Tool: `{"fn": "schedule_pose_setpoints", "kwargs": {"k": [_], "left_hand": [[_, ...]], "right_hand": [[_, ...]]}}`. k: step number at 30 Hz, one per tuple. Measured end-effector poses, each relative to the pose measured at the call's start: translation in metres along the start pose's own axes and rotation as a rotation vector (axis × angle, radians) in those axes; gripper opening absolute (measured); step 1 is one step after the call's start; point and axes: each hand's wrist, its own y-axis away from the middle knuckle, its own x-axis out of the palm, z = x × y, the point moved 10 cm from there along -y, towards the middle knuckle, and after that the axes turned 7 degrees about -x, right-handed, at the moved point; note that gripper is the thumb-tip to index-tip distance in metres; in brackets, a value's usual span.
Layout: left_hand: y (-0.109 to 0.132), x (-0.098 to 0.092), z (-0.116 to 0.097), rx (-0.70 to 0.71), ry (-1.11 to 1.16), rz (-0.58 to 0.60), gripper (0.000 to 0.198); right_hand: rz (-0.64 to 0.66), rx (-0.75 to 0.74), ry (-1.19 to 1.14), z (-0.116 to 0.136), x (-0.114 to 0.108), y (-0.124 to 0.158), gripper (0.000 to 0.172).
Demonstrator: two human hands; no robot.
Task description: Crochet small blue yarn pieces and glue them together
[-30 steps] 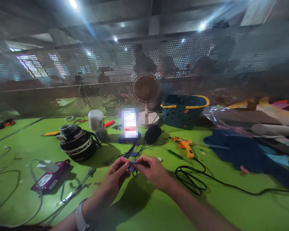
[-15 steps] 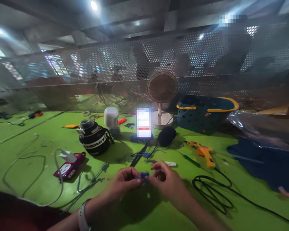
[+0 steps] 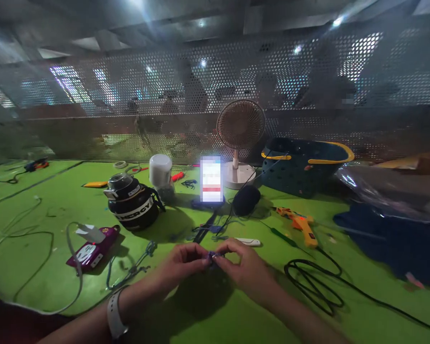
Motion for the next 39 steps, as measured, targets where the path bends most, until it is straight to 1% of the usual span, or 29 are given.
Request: {"fn": "schedule_pose_setpoints", "kwargs": {"k": [1,2,3,4,5,6,7,8,10,13,15,18,19,20,22,23,24,26,27,28,29,30,32,33,35,36,37,39], "left_hand": [[-0.003,-0.003,-0.004,0.005,-0.102,0.001,0.027],[-0.008,-0.01,-0.012,0.041,-0.243,-0.024,0.025],[-0.012,-0.019,-0.026,0.134,-0.393,-0.092,0.024],[-0.015,-0.028,-0.043,0.249,-0.577,-0.188,0.024],[-0.019,-0.033,-0.055,0.323,-0.766,-0.27,0.023],[-0.027,-0.037,-0.059,0.334,-0.818,-0.296,0.019],[-0.035,-0.039,-0.06,0.333,-0.846,-0.295,0.013],[-0.044,-0.038,-0.06,0.332,-0.869,-0.29,0.01],[-0.059,-0.032,-0.057,0.323,-0.894,-0.276,0.011],[-0.075,-0.024,-0.05,0.299,-0.887,-0.26,0.014],[-0.081,-0.024,-0.049,0.281,-0.855,-0.253,0.013],[-0.08,-0.032,-0.059,0.272,-0.77,-0.26,0.008],[-0.078,-0.036,-0.065,0.275,-0.732,-0.269,0.007],[-0.074,-0.041,-0.071,0.281,-0.69,-0.282,0.009],[-0.065,-0.048,-0.08,0.276,-0.602,-0.297,0.015],[-0.061,-0.05,-0.082,0.259,-0.563,-0.284,0.018],[-0.057,-0.049,-0.083,0.236,-0.53,-0.259,0.021],[-0.05,-0.044,-0.082,0.193,-0.476,-0.202,0.023],[-0.047,-0.04,-0.082,0.176,-0.458,-0.175,0.022],[-0.044,-0.035,-0.082,0.166,-0.446,-0.155,0.022],[-0.041,-0.03,-0.082,0.158,-0.437,-0.134,0.021],[-0.038,-0.024,-0.082,0.148,-0.423,-0.109,0.02],[-0.033,-0.011,-0.079,0.122,-0.375,-0.04,0.02],[-0.031,-0.005,-0.078,0.109,-0.34,-0.004,0.021],[-0.027,0.002,-0.074,0.087,-0.27,0.047,0.024],[-0.026,0.002,-0.072,0.078,-0.244,0.059,0.026],[-0.024,0.001,-0.07,0.069,-0.223,0.064,0.028],[-0.023,-0.003,-0.065,0.053,-0.191,0.069,0.031]], "right_hand": [[0.016,0.009,0.006,-0.001,-0.001,-0.001,0.019],[0.043,0.028,0.007,-0.003,-0.002,-0.001,0.018],[0.09,0.051,0.008,-0.007,0.0,-0.001,0.015],[0.151,0.069,0.011,-0.011,0.003,0.0,0.013],[0.213,0.081,0.022,-0.015,0.006,0.002,0.01],[0.263,0.085,0.035,-0.018,0.01,0.004,0.009],[0.299,0.084,0.041,-0.021,0.013,0.006,0.009],[0.321,0.082,0.045,-0.024,0.016,0.007,0.009],[0.326,0.074,0.053,-0.027,0.018,0.008,0.01],[0.326,0.06,0.083,-0.026,0.019,0.009,0.01],[0.325,0.069,0.109,-0.025,0.016,0.01,0.011],[0.337,0.117,0.132,-0.025,0.011,0.012,0.008],[0.334,0.124,0.168,-0.025,0.008,0.012,0.01],[0.314,0.114,0.229,-0.025,0.004,0.011,0.018],[0.202,0.053,0.373,-0.022,-0.011,0.005,0.035],[0.122,0.021,0.419,-0.019,-0.02,0.002,0.039],[0.031,0.0,0.418,-0.016,-0.03,0.0,0.038],[-0.135,-0.02,0.263,-0.011,-0.048,-0.004,0.027],[-0.19,-0.026,0.144,-0.008,-0.054,-0.006,0.026],[-0.219,-0.035,0.026,-0.004,-0.057,-0.009,0.033],[-0.224,-0.05,-0.081,0.002,-0.058,-0.012,0.043],[-0.198,-0.061,-0.158,0.009,-0.055,-0.016,0.051],[-0.107,-0.072,-0.224,0.023,-0.045,-0.024,0.059],[-0.078,-0.076,-0.225,0.028,-0.041,-0.028,0.058],[-0.051,-0.066,-0.198,0.032,-0.036,-0.032,0.038],[-0.051,-0.06,-0.183,0.031,-0.036,-0.033,0.029],[-0.056,-0.053,-0.171,0.03,-0.037,-0.033,0.023],[-0.064,-0.041,-0.159,0.025,-0.038,-0.032,0.022]]}}
